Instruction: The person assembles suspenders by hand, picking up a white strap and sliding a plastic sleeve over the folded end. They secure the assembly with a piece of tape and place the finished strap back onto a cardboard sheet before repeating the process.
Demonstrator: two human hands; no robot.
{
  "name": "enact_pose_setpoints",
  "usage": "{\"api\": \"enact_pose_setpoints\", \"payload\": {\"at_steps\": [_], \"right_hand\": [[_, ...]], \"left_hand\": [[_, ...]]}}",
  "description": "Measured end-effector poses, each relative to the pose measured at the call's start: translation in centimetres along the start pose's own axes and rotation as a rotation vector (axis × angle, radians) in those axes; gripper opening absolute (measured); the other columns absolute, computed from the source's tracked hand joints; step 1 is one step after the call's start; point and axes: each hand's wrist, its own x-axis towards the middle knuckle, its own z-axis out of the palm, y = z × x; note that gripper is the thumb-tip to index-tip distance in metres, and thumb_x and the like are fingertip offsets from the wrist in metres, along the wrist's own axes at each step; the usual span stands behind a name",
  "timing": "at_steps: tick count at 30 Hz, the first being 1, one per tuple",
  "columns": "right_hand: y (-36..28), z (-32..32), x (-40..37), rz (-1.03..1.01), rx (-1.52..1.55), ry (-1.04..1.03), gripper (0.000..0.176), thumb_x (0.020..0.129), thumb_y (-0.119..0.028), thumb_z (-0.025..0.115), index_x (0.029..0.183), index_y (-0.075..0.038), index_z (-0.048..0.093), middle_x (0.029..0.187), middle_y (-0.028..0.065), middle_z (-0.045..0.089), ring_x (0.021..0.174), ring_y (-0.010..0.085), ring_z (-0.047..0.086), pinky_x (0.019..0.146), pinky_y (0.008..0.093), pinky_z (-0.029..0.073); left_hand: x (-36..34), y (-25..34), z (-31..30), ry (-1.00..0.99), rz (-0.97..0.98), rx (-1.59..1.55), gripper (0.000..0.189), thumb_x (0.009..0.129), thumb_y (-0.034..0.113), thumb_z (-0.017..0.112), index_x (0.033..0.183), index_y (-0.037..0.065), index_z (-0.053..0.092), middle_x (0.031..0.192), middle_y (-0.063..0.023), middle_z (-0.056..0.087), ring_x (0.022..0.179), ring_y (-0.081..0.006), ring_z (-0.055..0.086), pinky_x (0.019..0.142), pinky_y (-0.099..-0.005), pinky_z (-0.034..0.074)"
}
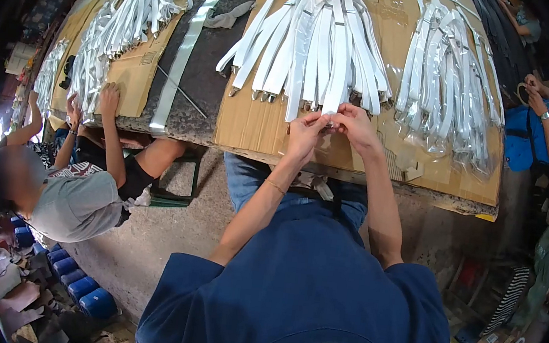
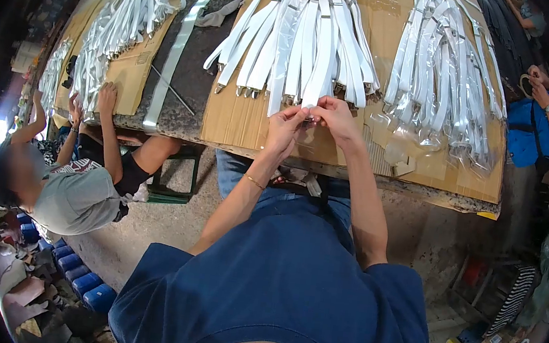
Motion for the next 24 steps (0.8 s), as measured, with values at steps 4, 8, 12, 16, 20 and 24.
{"api": "enact_pose_setpoints", "payload": {"at_steps": [4,8,12,16,20,24], "right_hand": [[-1.3,-0.6,1.6,0.035,0.140,0.007,0.010,0.083,-0.011,0.064,0.084,-0.002,0.060,0.067,-0.0015,0.055,0.057,0.0047,0.048,0.048,0.0175,0.033],[-2.2,0.5,2.1,-0.013,-0.136,0.081,0.019,0.084,-0.021,0.065,0.082,-0.004,0.057,0.064,-0.0019,0.054,0.052,0.0046,0.045,0.044,0.0185,0.031],[-3.1,1.0,2.5,0.057,-0.073,0.069,0.019,0.083,-0.020,0.064,0.078,-0.003,0.057,0.059,-0.0004,0.050,0.043,0.0061,0.041,0.039,0.0218,0.029],[-3.3,-0.7,6.9,-0.106,-0.118,0.246,0.018,0.083,-0.020,0.063,0.079,-0.003,0.057,0.054,-0.0019,0.046,0.041,0.0071,0.038,0.038,0.0233,0.027],[-3.1,0.3,5.1,0.036,-0.063,0.088,0.016,0.081,-0.017,0.063,0.073,-0.005,0.055,0.052,-0.0045,0.040,0.040,0.0059,0.034,0.037,0.0239,0.023],[-5.7,-0.9,8.6,0.040,-0.008,0.172,0.020,0.080,-0.015,0.064,0.065,-0.009,0.052,0.051,-0.0044,0.039,0.039,0.0060,0.033,0.036,0.0233,0.023]], "left_hand": [[-0.3,0.4,0.3,-0.013,-0.079,0.128,0.018,0.091,0.008,0.055,0.099,-0.008,0.061,0.086,-0.0115,0.065,0.075,-0.0166,0.064,0.067,-0.0266,0.053],[0.8,0.5,0.8,0.082,-0.033,0.110,0.019,0.090,0.008,0.057,0.097,-0.009,0.061,0.082,-0.0114,0.065,0.069,-0.0147,0.063,0.062,-0.0245,0.051],[2.1,1.5,0.3,0.040,-0.045,0.078,0.018,0.090,0.008,0.058,0.094,-0.009,0.060,0.079,-0.0127,0.065,0.067,-0.0160,0.063,0.062,-0.0250,0.052],[0.3,1.0,0.8,0.009,-0.137,0.156,0.018,0.089,0.008,0.058,0.093,-0.009,0.060,0.078,-0.0134,0.065,0.065,-0.0167,0.064,0.059,-0.0257,0.052],[6.1,0.5,-0.1,0.123,0.022,0.231,0.016,0.089,0.006,0.058,0.093,-0.009,0.061,0.082,-0.0105,0.064,0.069,-0.0123,0.060,0.059,-0.0232,0.048],[5.2,0.7,-0.3,0.025,-0.027,0.173,0.019,0.088,0.005,0.057,0.096,-0.012,0.060,0.082,-0.0096,0.063,0.069,-0.0112,0.059,0.060,-0.0234,0.047]]}}
